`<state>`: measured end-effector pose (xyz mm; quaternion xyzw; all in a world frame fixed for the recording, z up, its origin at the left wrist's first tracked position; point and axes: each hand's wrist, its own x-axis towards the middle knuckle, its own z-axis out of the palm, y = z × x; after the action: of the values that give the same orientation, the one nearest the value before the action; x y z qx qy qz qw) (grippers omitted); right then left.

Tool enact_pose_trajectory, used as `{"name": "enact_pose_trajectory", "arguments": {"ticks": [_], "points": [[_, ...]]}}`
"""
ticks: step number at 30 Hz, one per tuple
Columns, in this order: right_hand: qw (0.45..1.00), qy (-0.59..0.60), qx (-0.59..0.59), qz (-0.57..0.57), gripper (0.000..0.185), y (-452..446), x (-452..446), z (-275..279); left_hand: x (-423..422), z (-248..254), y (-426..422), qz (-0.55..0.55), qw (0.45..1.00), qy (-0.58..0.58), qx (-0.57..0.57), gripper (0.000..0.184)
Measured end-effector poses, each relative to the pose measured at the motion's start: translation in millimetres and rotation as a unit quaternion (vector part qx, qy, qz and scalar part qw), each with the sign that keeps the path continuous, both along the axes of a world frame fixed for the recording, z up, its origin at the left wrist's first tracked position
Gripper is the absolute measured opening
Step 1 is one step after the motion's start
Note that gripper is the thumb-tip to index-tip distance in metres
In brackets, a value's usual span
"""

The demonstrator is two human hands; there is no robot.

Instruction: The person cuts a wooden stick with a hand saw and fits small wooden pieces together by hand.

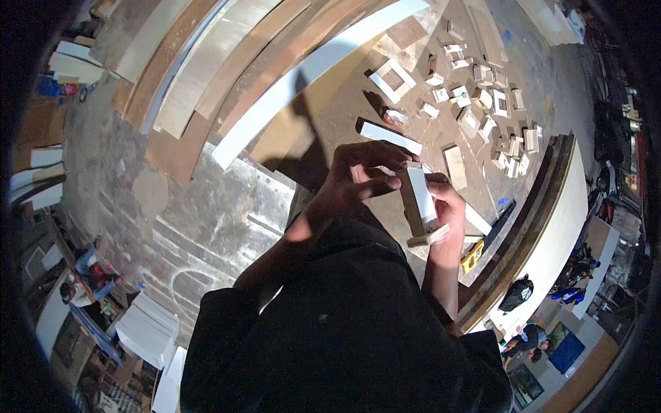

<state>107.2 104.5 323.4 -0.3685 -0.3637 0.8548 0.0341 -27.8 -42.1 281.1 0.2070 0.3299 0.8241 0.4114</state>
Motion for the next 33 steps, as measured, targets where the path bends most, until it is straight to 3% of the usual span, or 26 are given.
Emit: {"name": "enact_pose_trajectory", "arguments": {"ticks": [6,11,15,17,24,29,31,33], "points": [[0.997,0.045,-0.045,-0.033,0.028,1,-3,-9,-1,-10,-4,0.025,0.999,-0.006,-0.029,0.044],[0.998,0.004,-0.011,-0.060,0.010,-1,-9,-13,-5,-23,-4,-0.017,0.999,-0.013,-0.041,0.056],[0.999,0.006,0.007,-0.049,0.010,0,-12,-17,-8,-34,2,-0.018,0.999,-0.016,-0.023,0.060],[0.998,-0.006,0.023,-0.055,0.011,0,-17,-30,-11,-37,3,-0.018,0.996,-0.050,-0.070,0.060],[0.993,-0.032,0.112,0.001,0.016,22,-25,-87,-24,-152,-22,-0.032,0.953,-0.101,-0.282,0.053],[0.982,-0.045,0.123,-0.133,0.018,36,-32,-127,-24,-201,-36,-0.030,0.955,-0.121,-0.271,0.047],[0.979,-0.030,0.124,-0.157,0.019,48,-33,-150,-25,-212,-33,-0.031,0.933,-0.096,-0.344,0.041],[0.971,-0.016,0.130,-0.201,0.021,57,-38,-167,-20,-222,-35,-0.016,0.941,-0.056,-0.334,0.038]]}}
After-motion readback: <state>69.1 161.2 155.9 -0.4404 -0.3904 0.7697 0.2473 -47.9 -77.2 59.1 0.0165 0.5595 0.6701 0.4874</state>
